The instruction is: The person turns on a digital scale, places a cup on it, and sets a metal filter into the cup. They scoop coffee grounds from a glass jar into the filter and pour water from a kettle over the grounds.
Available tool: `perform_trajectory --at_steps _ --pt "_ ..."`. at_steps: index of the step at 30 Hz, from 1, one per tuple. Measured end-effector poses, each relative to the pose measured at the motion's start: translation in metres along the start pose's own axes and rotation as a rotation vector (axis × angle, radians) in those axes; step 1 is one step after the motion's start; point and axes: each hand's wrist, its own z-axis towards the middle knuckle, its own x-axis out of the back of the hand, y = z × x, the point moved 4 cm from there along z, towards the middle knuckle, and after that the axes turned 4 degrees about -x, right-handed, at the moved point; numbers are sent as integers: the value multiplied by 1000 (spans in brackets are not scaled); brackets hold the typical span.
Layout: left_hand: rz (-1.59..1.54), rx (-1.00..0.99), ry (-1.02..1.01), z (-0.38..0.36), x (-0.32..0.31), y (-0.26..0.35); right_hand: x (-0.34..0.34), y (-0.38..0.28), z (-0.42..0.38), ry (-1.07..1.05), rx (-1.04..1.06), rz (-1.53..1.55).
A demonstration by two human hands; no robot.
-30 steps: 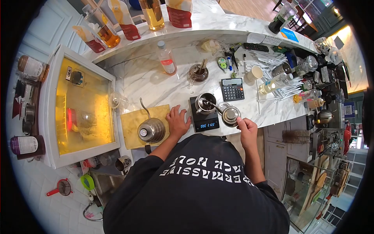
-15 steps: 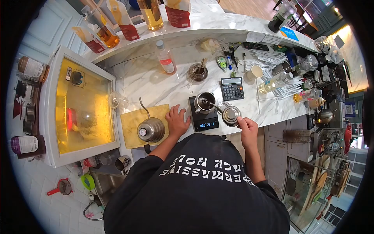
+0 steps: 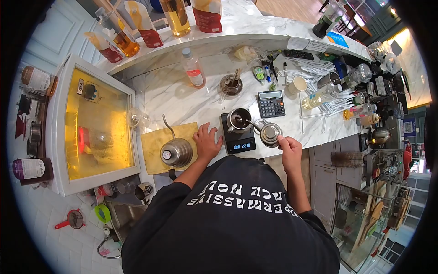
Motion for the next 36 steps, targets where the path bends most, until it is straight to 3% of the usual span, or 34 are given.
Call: perform_trajectory --at_steps 36 --pt "-20 -2 5 -1 1 -1 -5 -37 7 -34 63 -32"
